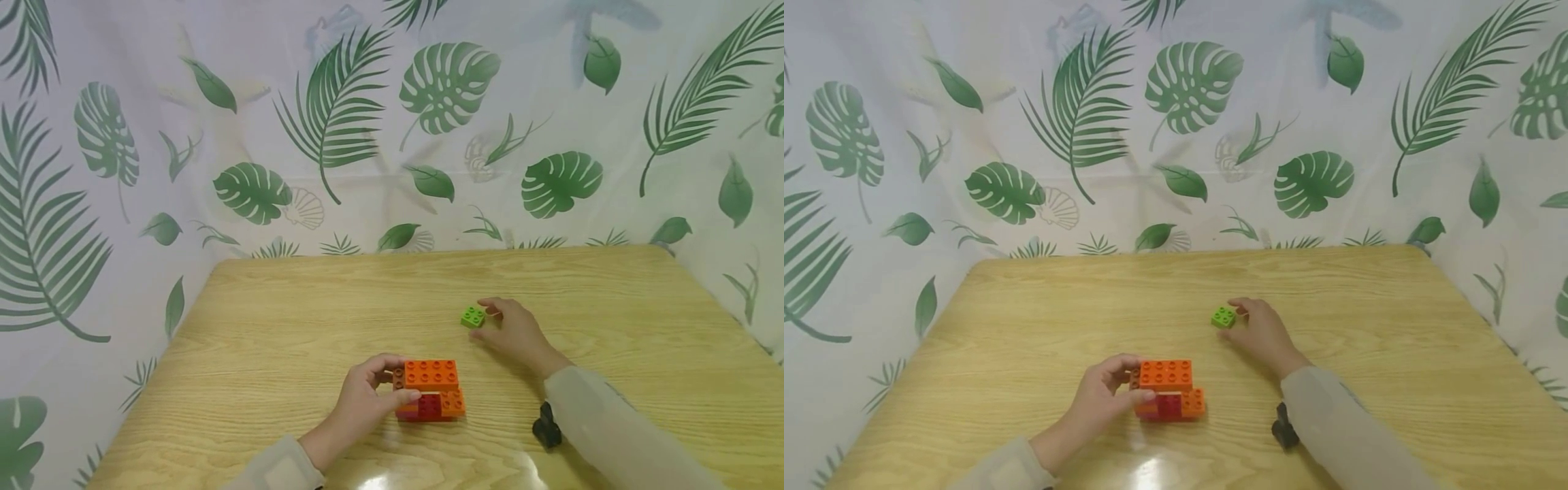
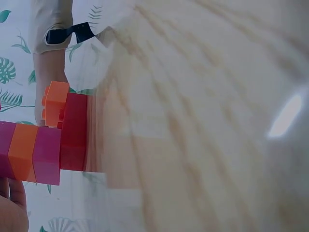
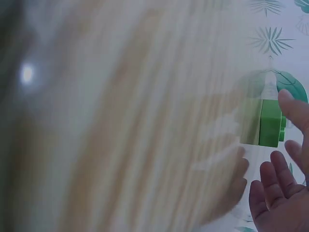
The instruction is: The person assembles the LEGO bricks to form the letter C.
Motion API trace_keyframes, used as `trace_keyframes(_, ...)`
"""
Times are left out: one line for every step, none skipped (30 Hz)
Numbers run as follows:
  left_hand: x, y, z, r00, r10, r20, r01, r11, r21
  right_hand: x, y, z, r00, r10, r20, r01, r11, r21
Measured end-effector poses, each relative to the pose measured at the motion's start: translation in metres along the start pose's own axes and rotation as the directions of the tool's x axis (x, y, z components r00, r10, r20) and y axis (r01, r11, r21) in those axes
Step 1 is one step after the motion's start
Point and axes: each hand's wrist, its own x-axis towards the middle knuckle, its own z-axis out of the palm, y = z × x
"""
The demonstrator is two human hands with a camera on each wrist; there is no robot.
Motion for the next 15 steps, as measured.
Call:
trace_keyframes(0.0000,0.0002,0.0001,1.000,0.000,0.001,0.000,1.000,-0.003,0.0009,0.0004,0.0007,1.000,0.011,0.000,-0.011,1.000,0.003)
trace_keyframes(-0.0001,0.0005,0.0001,1.000,0.000,0.000,0.000,1.000,-0.006,0.0017,0.0005,0.0013,1.000,0.019,0.000,-0.019,1.000,0.007)
trace_keyframes(-0.0001,0.0006,0.0001,1.000,-0.001,0.000,0.001,1.000,-0.010,0.0025,0.0006,0.0020,0.999,0.033,0.002,-0.033,0.999,0.012)
trace_keyframes(-0.0002,0.0009,0.0002,1.000,-0.002,0.000,0.002,1.000,-0.012,0.0032,0.0005,0.0027,0.999,0.042,0.007,-0.042,0.999,0.019)
trace_keyframes(-0.0003,0.0011,0.0002,1.000,-0.002,0.000,0.002,1.000,-0.012,0.0038,0.0004,0.0033,0.999,0.051,0.010,-0.051,0.998,0.024)
trace_keyframes(-0.0002,0.0011,0.0001,1.000,-0.003,0.000,0.003,1.000,-0.011,0.0041,0.0002,0.0038,0.998,0.060,0.012,-0.060,0.998,0.030)
trace_keyframes(-0.0001,0.0010,0.0000,1.000,-0.004,-0.001,0.004,1.000,-0.010,0.0043,0.0000,0.0044,0.997,0.070,0.012,-0.070,0.997,0.035)
trace_keyframes(0.0000,0.0008,0.0000,1.000,-0.005,-0.002,0.005,1.000,-0.008,0.0045,-0.0001,0.0050,0.997,0.075,0.013,-0.075,0.996,0.039)
trace_keyframes(0.0001,0.0005,-0.0001,1.000,-0.005,-0.002,0.005,1.000,-0.004,0.0046,-0.0002,0.0055,0.997,0.080,0.013,-0.081,0.996,0.041)
trace_keyframes(0.0003,0.0002,-0.0002,1.000,-0.006,-0.003,0.006,1.000,-0.001,0.0045,-0.0005,0.0059,0.997,0.081,0.013,-0.082,0.996,0.042)
trace_keyframes(0.0004,0.0000,-0.0002,1.000,-0.007,-0.004,0.007,1.000,0.002,0.0045,-0.0006,0.0063,0.997,0.083,0.009,-0.083,0.996,0.041)
trace_keyframes(0.0004,-0.0001,-0.0003,1.000,-0.009,-0.005,0.009,1.000,0.005,0.0044,-0.0008,0.0066,0.996,0.083,0.007,-0.084,0.996,0.040)
trace_keyframes(0.0004,0.0000,-0.0004,1.000,-0.010,-0.005,0.010,1.000,0.006,0.0043,-0.0011,0.0071,0.997,0.082,0.005,-0.082,0.996,0.040)
trace_keyframes(0.0004,0.0000,-0.0004,1.000,-0.011,-0.006,0.011,1.000,0.007,0.0043,-0.0012,0.0075,0.997,0.079,0.005,-0.079,0.996,0.039)
trace_keyframes(0.0003,0.0001,-0.0005,1.000,-0.012,-0.006,0.012,1.000,0.007,0.0043,-0.0013,0.0079,0.997,0.076,0.003,-0.076,0.996,0.038)
